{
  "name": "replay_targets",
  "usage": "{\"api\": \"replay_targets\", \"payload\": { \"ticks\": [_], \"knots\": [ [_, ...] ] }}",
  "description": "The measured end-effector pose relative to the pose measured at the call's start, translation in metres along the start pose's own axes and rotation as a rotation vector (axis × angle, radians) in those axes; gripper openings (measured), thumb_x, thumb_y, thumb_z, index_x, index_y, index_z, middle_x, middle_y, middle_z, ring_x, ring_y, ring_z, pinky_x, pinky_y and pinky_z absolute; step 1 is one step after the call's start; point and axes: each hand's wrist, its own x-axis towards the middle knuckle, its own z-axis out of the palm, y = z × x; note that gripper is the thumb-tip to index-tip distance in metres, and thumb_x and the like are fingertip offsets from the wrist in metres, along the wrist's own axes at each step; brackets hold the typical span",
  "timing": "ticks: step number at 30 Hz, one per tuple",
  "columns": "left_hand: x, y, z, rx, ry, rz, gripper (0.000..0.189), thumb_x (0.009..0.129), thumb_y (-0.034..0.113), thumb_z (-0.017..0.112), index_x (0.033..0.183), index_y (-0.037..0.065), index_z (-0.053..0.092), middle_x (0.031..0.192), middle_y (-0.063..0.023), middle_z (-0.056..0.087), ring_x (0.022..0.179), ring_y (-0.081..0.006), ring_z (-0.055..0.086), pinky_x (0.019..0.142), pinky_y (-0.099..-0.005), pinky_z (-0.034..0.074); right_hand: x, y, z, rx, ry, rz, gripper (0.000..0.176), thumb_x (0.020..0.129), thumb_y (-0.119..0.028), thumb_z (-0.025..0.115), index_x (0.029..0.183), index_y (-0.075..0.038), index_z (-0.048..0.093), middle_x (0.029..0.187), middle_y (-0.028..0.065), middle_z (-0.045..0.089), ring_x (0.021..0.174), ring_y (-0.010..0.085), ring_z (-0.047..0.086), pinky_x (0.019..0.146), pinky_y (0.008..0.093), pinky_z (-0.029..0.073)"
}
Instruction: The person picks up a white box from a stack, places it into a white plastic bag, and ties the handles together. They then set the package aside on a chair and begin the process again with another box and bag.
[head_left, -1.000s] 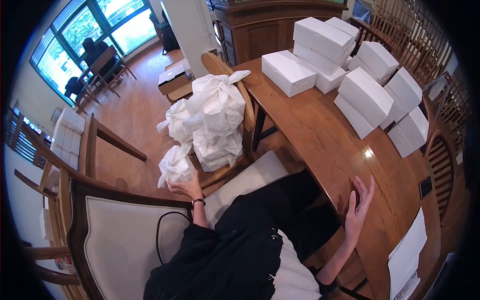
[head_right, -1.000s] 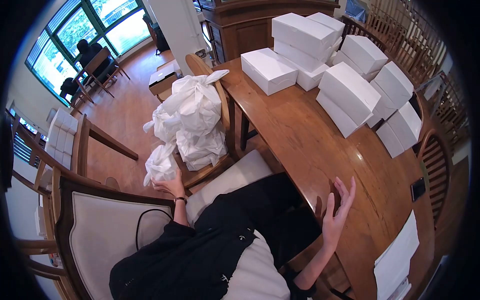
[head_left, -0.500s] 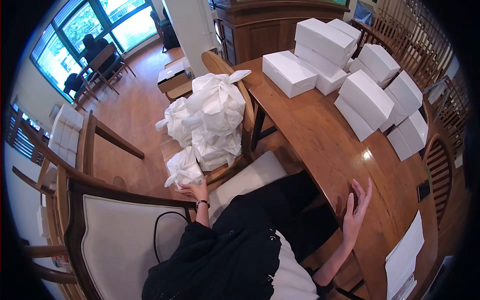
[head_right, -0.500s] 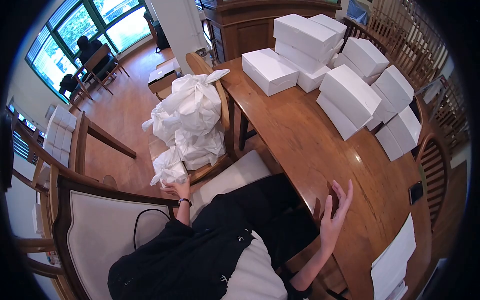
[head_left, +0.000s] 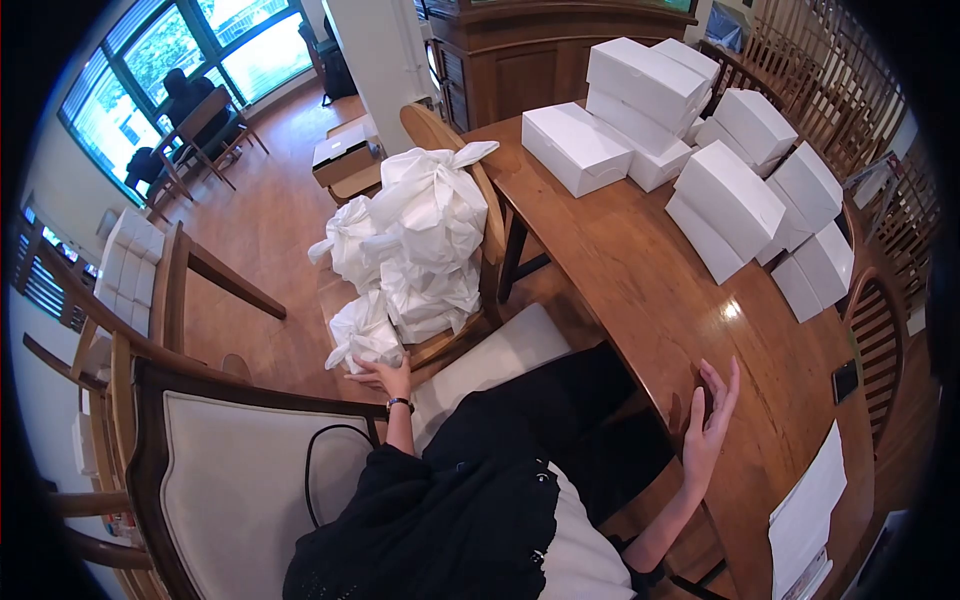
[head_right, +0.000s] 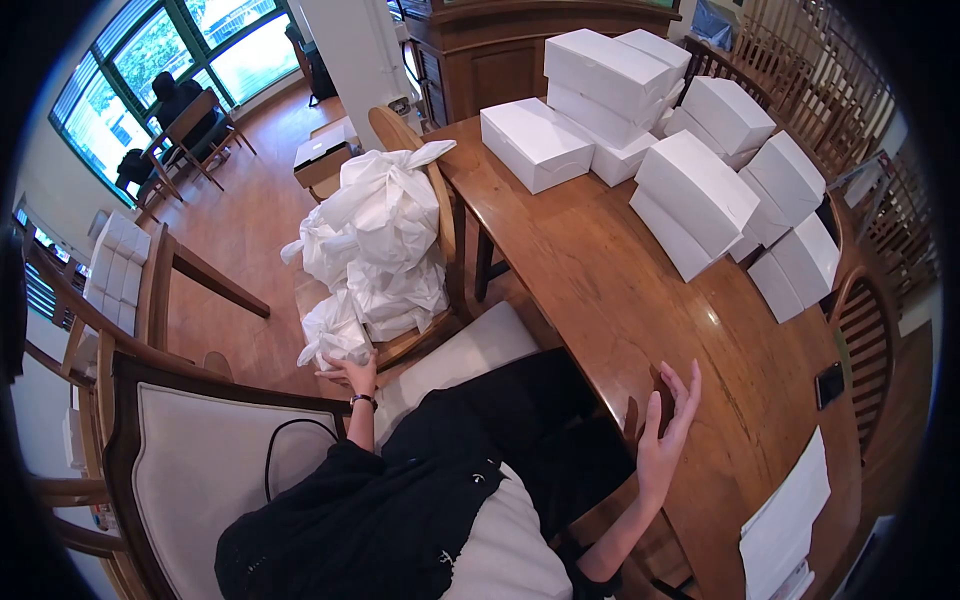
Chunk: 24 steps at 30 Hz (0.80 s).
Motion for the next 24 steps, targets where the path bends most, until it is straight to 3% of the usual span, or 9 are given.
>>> {"api": "replay_targets", "payload": {
  "ticks": [2, 5, 8, 10, 13, 16, 17, 21, 24],
  "knots": [
    [-0.001, 0.007, -0.010, 0.013, -0.088, -0.050, 0.130, 0.065, 0.022, 0.087, 0.154, 0.011, -0.008, 0.148, -0.0426, -0.022, 0.143, -0.0573, 0.004, 0.119, -0.0515, 0.015, 0.000, -0.001, 0.000, -0.011, -0.001, 0.005, 0.057, 0.101, -0.013, 0.051, 0.153, -0.008, 0.027, 0.134, 0.0173, 0.055, 0.128, 0.0262, 0.049, 0.113, 0.0388, 0.031],
    [-0.009, 0.038, -0.024, 0.065, -0.024, -0.161, 0.116, 0.070, 0.015, 0.075, 0.154, 0.008, -0.005, 0.151, -0.0415, -0.015, 0.144, -0.0543, 0.001, 0.119, -0.0549, 0.010, -0.001, -0.001, 0.000, 0.006, -0.005, 0.008, 0.058, 0.101, -0.014, 0.051, 0.153, -0.008, 0.027, 0.133, 0.0166, 0.055, 0.128, 0.0258, 0.049, 0.113, 0.0384, 0.031],
    [-0.005, 0.058, -0.035, -0.161, 0.215, 0.066, 0.101, 0.072, 0.009, 0.063, 0.154, 0.004, 0.003, 0.154, -0.0376, -0.006, 0.146, -0.0507, 0.002, 0.118, -0.0590, 0.007, 0.000, 0.000, -0.001, 0.016, -0.003, 0.004, 0.057, 0.100, -0.014, 0.052, 0.152, -0.008, 0.027, 0.132, 0.0158, 0.056, 0.127, 0.0253, 0.049, 0.112, 0.0377, 0.032],
    [-0.013, 0.112, -0.078, -0.385, 0.349, 0.491, 0.092, 0.074, 0.009, 0.061, 0.152, 0.002, 0.013, 0.156, -0.0318, 0.006, 0.146, -0.0473, 0.006, 0.117, -0.0613, 0.005, -0.001, 0.000, -0.002, 0.012, -0.002, 0.010, 0.057, 0.100, -0.014, 0.052, 0.152, -0.007, 0.028, 0.132, 0.0152, 0.056, 0.126, 0.0248, 0.050, 0.111, 0.0372, 0.033],
    [-0.020, 0.182, -0.123, -0.415, 0.346, 0.826, 0.082, 0.077, 0.008, 0.058, 0.149, 0.003, 0.022, 0.155, -0.0283, 0.013, 0.145, -0.0468, 0.011, 0.118, -0.0613, 0.008, -0.001, -0.003, -0.003, 0.021, 0.003, 0.000, 0.053, 0.100, -0.011, 0.051, 0.150, -0.005, 0.031, 0.131, 0.0152, 0.057, 0.122, 0.0239, 0.054, 0.109, 0.0360, 0.035],
    [-0.026, 0.236, -0.129, -0.540, 0.409, 1.105, 0.072, 0.079, 0.007, 0.057, 0.145, 0.003, 0.030, 0.153, -0.0270, 0.020, 0.144, -0.0464, 0.014, 0.118, -0.0614, 0.011, -0.002, 0.001, -0.005, 0.112, 0.047, -0.037, 0.048, 0.100, -0.007, 0.049, 0.147, -0.001, 0.036, 0.127, 0.0161, 0.059, 0.119, 0.0231, 0.056, 0.107, 0.0350, 0.038],
    [-0.033, 0.256, -0.132, -0.533, 0.499, 1.188, 0.063, 0.080, 0.005, 0.056, 0.140, 0.004, 0.037, 0.150, -0.0271, 0.026, 0.141, -0.0467, 0.023, 0.116, -0.0614, 0.018, -0.005, -0.005, -0.001, 0.158, 0.197, -0.068, 0.034, 0.100, -0.003, 0.046, 0.133, 0.002, 0.050, 0.115, 0.0161, 0.064, 0.109, 0.0237, 0.062, 0.105, 0.0390, 0.041],
    [-0.091, 0.320, -0.140, -0.715, 0.307, 1.416, 0.057, 0.082, 0.003, 0.054, 0.137, 0.005, 0.040, 0.144, -0.0264, 0.035, 0.133, -0.0459, 0.038, 0.110, -0.0593, 0.032, -0.032, 0.014, -0.026, -0.167, 0.617, -0.432, 0.019, 0.098, 0.003, 0.044, 0.105, 0.001, 0.062, 0.095, 0.0144, 0.068, 0.088, 0.0268, 0.067, 0.101, 0.0477, 0.045],
    [-0.143, 0.350, -0.128, -0.885, 0.011, 1.526, 0.055, 0.082, 0.003, 0.055, 0.136, 0.004, 0.041, 0.144, -0.0263, 0.036, 0.134, -0.0469, 0.037, 0.110, -0.0580, 0.032, -0.074, 0.015, -0.067, -0.566, 0.787, -0.478, 0.019, 0.097, 0.003, 0.044, 0.106, 0.002, 0.061, 0.097, 0.0155, 0.066, 0.090, 0.0278, 0.064, 0.096, 0.0449, 0.047]
  ]
}}
